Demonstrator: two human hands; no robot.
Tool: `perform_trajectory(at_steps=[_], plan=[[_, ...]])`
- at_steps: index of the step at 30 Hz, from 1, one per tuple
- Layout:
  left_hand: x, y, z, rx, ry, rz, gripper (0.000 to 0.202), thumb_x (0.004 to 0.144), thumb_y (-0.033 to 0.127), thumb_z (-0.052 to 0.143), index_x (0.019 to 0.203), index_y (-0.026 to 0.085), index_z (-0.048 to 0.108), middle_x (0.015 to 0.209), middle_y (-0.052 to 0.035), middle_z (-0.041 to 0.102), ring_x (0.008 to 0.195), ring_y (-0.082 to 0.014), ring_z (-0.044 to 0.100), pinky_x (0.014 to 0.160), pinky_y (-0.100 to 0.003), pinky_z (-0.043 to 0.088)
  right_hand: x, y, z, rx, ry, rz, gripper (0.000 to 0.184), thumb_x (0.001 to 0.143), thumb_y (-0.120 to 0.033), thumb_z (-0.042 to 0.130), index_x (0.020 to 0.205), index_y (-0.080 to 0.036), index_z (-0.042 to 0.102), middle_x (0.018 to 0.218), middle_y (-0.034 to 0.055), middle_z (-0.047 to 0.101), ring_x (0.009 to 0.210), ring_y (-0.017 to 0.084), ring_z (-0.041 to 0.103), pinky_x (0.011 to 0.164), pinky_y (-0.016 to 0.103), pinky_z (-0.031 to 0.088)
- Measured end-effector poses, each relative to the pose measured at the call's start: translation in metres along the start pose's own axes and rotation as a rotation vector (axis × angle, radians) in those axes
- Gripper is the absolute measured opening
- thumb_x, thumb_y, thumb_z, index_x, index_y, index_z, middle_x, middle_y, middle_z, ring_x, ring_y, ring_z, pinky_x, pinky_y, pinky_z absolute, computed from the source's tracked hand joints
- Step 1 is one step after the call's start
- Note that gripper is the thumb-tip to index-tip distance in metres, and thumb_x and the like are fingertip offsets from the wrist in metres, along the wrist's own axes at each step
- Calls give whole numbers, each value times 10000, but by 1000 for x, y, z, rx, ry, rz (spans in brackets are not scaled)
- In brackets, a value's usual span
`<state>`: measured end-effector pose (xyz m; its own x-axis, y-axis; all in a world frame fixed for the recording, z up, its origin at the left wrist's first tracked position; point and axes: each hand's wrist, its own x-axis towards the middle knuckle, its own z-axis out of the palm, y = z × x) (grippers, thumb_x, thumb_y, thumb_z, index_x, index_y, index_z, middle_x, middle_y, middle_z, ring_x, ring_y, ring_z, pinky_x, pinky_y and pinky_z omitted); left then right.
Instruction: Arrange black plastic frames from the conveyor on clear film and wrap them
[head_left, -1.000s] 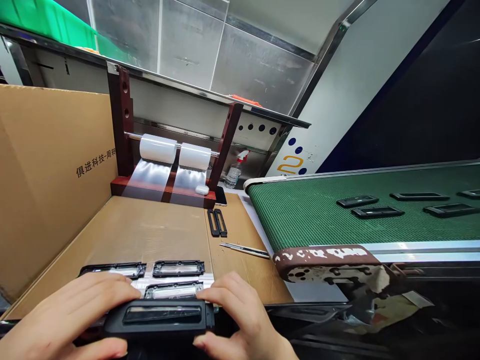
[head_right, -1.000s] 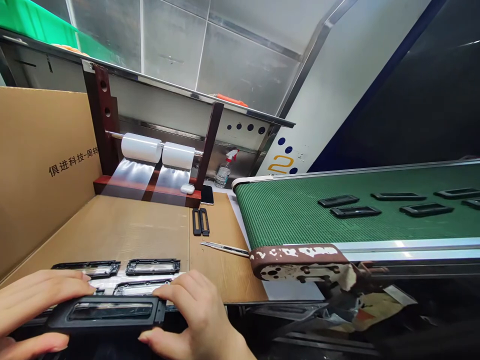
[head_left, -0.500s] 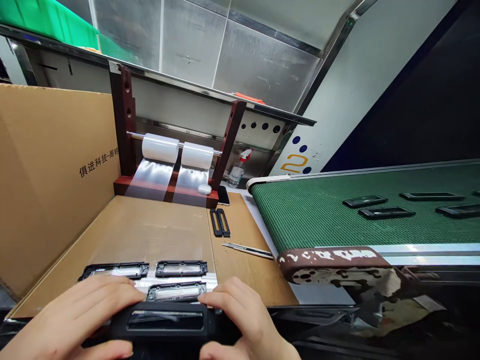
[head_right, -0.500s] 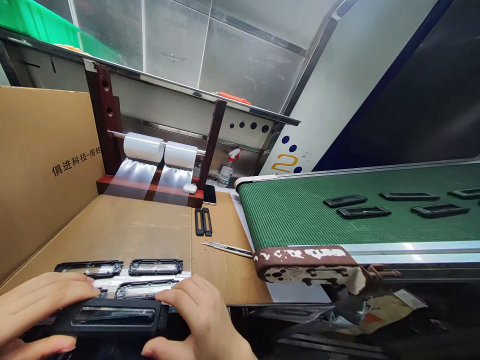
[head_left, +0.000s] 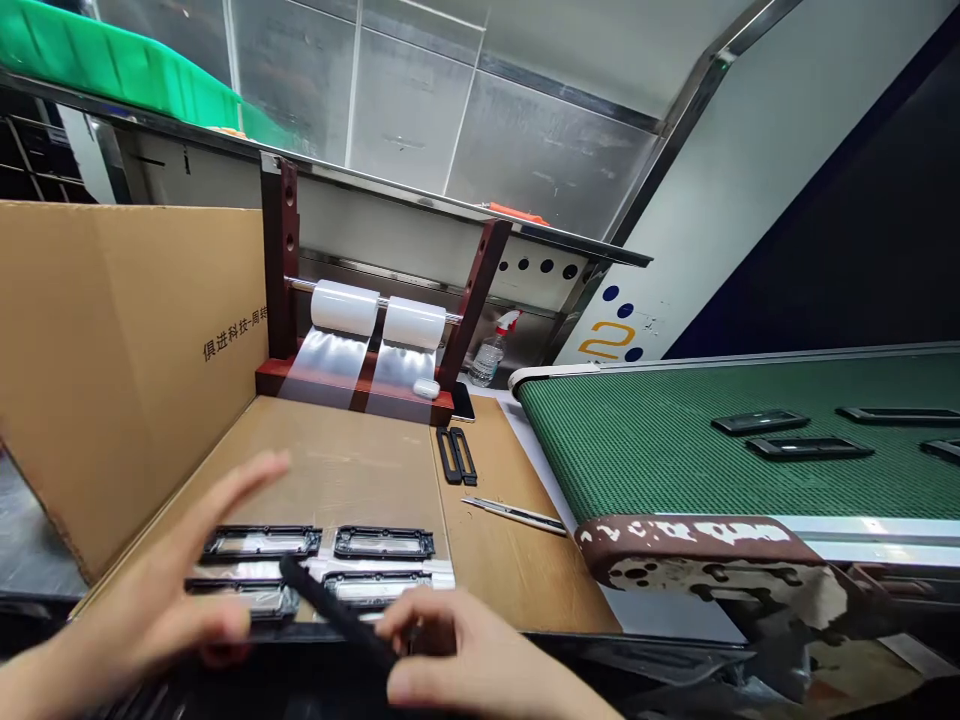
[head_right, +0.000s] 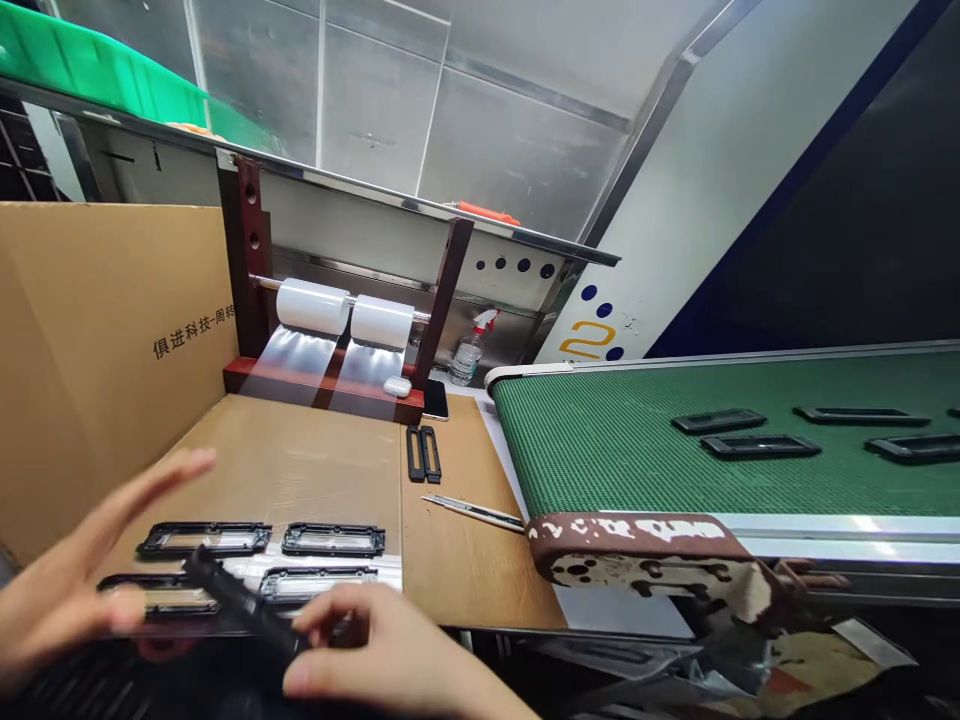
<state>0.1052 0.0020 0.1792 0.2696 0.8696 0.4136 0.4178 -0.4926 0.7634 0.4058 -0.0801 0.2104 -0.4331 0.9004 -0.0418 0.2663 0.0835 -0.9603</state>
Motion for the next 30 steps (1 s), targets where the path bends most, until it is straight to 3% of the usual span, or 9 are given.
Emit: perform_trajectory(at_steps=[1,3,4,6,9,15,21,27,30], plan=[[20,-5,-6,-212,21,-241,1004,624,853,612,1473,366,385,1609,19,375,1496,-311,238,1233,-420,134,9,-5,-2,-127,130,-65,299,763,-420,806,955,-213,707,838,-15,656,756,135,621,716,239,516],[54,-18,-13,-293,93,-430,896,837,793,386,1532,244,250,1660,-87,240,1506,-308,203,1232,-432,118,34,-10,-7,-413,330,-199,284,790,-250,795,1052,-206,697,970,26,685,919,177,641,848,298,515],[67,-25,-14,-333,102,-524,906,866,775,330,1526,162,239,1626,-185,289,1470,-329,302,1216,-459,194,47,-9,-8,-545,383,-243,310,794,-208,791,1085,-198,685,1002,39,689,962,187,638,878,311,509],[80,-37,-12,-416,37,-648,834,913,718,335,1488,114,312,1444,-249,532,1244,-317,601,1092,-494,426,74,-3,-7,-738,417,-282,350,791,-195,803,1115,-190,671,1014,54,694,983,202,633,881,328,509],[78,-47,-7,-535,-91,-756,692,929,671,419,1379,148,475,1099,-127,736,863,-230,741,886,-472,564,104,13,0,-862,385,-290,354,781,-233,824,1104,-203,682,1007,58,706,985,229,632,885,365,491],[72,-51,-6,-621,-137,-835,601,924,661,454,1244,166,571,973,-67,729,784,-200,712,787,-430,571,126,29,16,-957,310,-282,340,825,-326,791,1131,-231,679,1018,51,719,983,233,630,900,375,443],[74,-55,-6,-633,-161,-838,586,922,665,453,1191,167,603,987,-69,731,816,-206,713,816,-442,561,138,29,21,-1029,280,-265,310,865,-330,748,1145,-222,669,1038,47,723,999,221,615,895,350,423],[75,-61,-6,-534,-187,-780,593,925,673,434,1157,161,624,954,-66,740,803,-206,719,814,-446,567,142,28,21,-1067,255,-254,313,863,-309,750,1147,-205,670,1015,59,722,1023,235,612,906,362,413],[73,-62,-5,-393,-134,-679,615,940,667,395,1224,161,599,1070,-102,734,909,-232,722,883,-494,554,142,27,21,-1062,250,-254,315,848,-322,769,1128,-208,676,1017,56,731,1037,244,617,919,370,415]])
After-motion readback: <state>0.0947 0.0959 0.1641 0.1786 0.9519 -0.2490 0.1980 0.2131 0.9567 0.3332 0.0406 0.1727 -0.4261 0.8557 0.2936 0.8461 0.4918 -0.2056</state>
